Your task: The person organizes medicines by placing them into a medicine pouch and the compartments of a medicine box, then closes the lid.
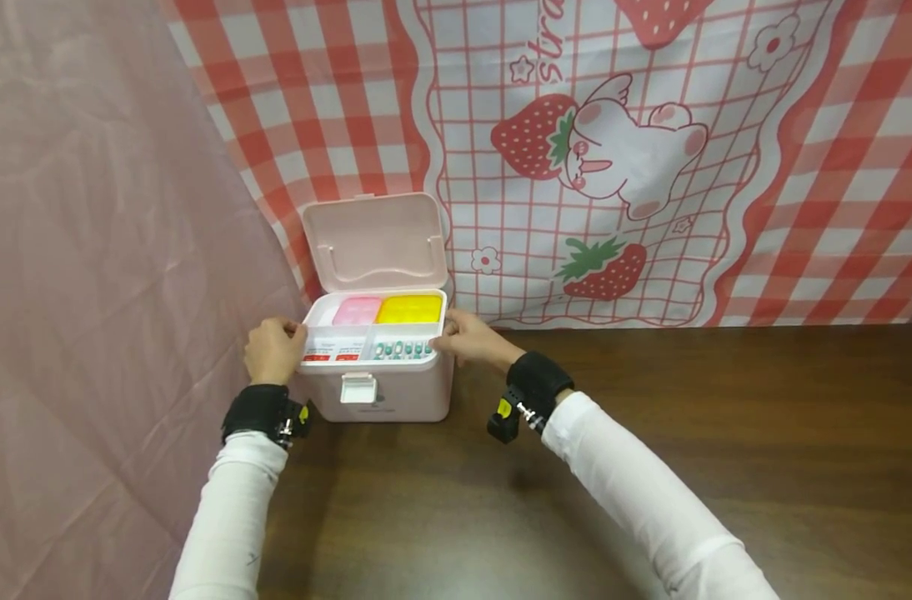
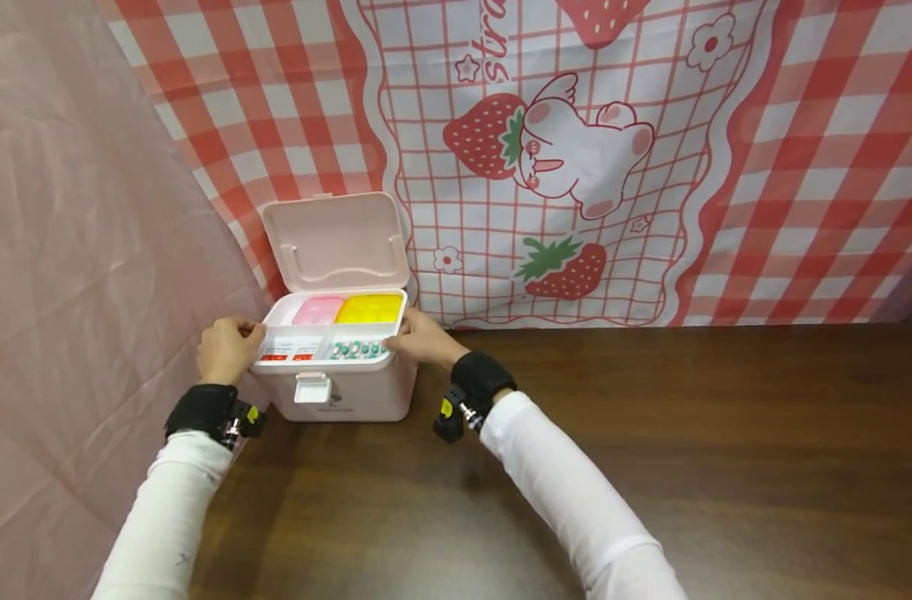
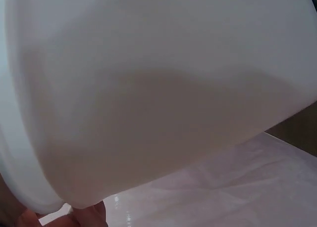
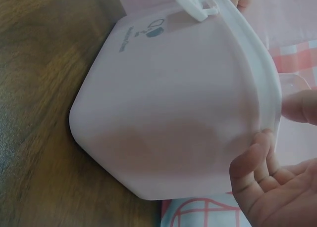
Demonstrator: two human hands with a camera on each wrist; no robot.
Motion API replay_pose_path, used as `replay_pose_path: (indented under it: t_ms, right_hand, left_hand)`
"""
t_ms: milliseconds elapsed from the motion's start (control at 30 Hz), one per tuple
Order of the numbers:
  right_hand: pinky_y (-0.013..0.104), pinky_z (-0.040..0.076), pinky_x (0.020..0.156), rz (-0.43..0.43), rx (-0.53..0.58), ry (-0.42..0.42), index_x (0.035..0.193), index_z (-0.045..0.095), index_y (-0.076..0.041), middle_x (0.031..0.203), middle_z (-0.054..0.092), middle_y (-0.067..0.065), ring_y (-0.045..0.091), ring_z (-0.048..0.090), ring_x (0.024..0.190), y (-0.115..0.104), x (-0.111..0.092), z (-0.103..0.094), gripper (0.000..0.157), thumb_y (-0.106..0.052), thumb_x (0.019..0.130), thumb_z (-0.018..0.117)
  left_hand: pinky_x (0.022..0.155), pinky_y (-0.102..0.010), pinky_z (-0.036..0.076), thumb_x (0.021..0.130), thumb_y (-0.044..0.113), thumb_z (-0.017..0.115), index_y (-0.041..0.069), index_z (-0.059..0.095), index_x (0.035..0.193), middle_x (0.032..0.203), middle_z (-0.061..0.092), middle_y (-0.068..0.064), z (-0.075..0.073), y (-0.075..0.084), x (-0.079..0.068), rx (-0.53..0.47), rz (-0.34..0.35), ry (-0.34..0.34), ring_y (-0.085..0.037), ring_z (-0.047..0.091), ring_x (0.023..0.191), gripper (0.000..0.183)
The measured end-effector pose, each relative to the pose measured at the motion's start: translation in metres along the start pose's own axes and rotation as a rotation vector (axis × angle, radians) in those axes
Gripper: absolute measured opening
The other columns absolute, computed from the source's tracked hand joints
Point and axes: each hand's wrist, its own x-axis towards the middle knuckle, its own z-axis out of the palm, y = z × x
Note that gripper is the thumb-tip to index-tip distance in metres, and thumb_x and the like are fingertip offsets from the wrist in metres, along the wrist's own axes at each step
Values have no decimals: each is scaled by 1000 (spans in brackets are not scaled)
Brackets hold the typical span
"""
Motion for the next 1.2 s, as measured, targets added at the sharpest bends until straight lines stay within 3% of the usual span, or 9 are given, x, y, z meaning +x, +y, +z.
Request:
replay_pose_path:
  t_ms: [300,500,600,733,833,933,1033,1200]
  right_hand:
    - [21,38,46,2,-117,80,116,48,2,63,44,0,14,43,48,-1,4,8,35,-10,84,51]
    - [20,34,45,-51,-186,114,112,51,2,60,44,-1,10,41,47,3,3,11,32,-10,83,52]
    - [20,34,48,-73,-229,151,107,53,2,64,46,1,12,43,53,4,2,13,28,-11,82,53]
    - [22,42,59,-129,-237,198,107,56,3,79,58,9,16,52,69,7,2,14,29,-12,82,53]
    - [29,48,78,-163,-190,186,119,52,3,106,62,16,22,58,93,12,4,14,37,-11,84,52]
    - [39,41,98,-141,-138,145,133,40,1,131,50,18,27,48,119,16,6,14,48,-12,88,49]
    - [42,31,106,-85,-102,113,141,27,-3,142,36,18,29,37,130,19,7,15,56,-16,91,47]
    - [42,25,109,-25,-62,75,145,16,-7,149,24,16,28,27,136,20,4,16,60,-20,94,44]
  left_hand:
    - [73,-50,46,85,22,56,4,71,96,95,68,-18,7,-4,-2,-51,-8,37,-39,61,90,26]
    - [72,-46,45,86,21,56,0,70,95,92,68,-19,11,-7,-4,-70,14,29,-37,61,86,27]
    - [79,-46,44,89,21,50,-3,66,104,100,65,-23,10,-9,-3,-117,7,-59,-37,59,92,32]
    - [89,-41,42,95,22,38,-5,53,122,118,56,-26,12,-17,3,-257,-10,-244,-33,53,103,42]
    - [82,-28,45,97,26,31,-5,41,132,122,51,-28,17,-24,6,-441,-51,-359,-21,55,92,48]
    - [69,-16,46,98,31,27,-3,29,140,124,47,-29,21,-27,6,-608,-125,-446,-5,54,77,53]
    - [66,-14,47,99,35,25,0,22,143,128,43,-29,24,-26,5,-690,-175,-488,2,53,72,56]
    - [69,-14,46,99,36,24,3,21,144,133,42,-27,23,-25,3,-683,-211,-493,-3,53,80,56]
